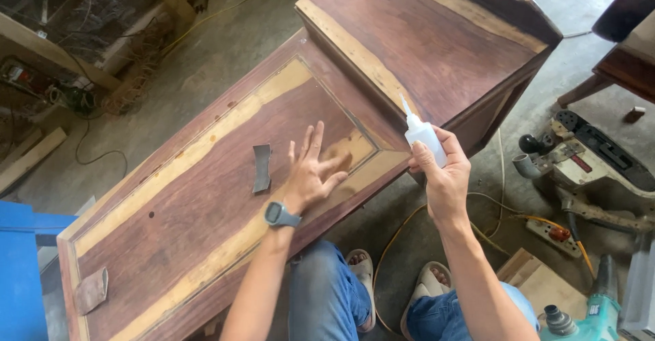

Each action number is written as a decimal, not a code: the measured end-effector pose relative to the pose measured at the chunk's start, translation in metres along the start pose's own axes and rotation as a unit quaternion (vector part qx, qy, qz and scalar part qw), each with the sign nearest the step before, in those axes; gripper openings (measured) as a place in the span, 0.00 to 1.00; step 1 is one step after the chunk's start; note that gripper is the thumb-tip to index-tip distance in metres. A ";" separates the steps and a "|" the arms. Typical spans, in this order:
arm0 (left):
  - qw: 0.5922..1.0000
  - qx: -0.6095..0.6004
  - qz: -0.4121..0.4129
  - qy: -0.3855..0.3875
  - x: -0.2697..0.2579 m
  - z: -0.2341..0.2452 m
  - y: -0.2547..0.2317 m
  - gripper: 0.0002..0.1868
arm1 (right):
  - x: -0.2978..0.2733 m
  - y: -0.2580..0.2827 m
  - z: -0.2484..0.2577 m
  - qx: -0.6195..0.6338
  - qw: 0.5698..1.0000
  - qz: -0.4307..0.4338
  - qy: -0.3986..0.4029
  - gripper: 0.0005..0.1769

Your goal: Applying wood glue to joints and sanding the surface of a wooden furniture piece during restoration.

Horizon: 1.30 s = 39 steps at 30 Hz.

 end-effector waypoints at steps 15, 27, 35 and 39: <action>0.998 0.057 0.011 -0.039 0.059 -0.012 0.038 0.34 | 0.002 -0.006 -0.004 0.009 1.000 -0.011 0.002 0.24; 0.993 0.093 0.075 -0.018 0.064 -0.032 0.011 0.44 | 0.003 -0.009 -0.003 0.005 1.000 -0.007 0.008 0.23; 0.994 0.020 0.096 -0.049 0.037 -0.002 0.005 0.45 | 0.003 -0.007 -0.001 0.007 1.000 -0.020 0.009 0.24; 0.999 0.033 0.034 0.003 0.032 -0.018 0.006 0.32 | 0.002 -0.008 -0.001 0.004 1.000 -0.024 0.012 0.24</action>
Point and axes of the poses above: each hand's wrist, its own x-axis towards the middle knuckle, its own z-axis out of the back of the hand, y = z × x, the point moved 9 cm from there along x, towards the middle knuckle, and after that the axes turned 6 degrees about -y, right-handed, at the moved point
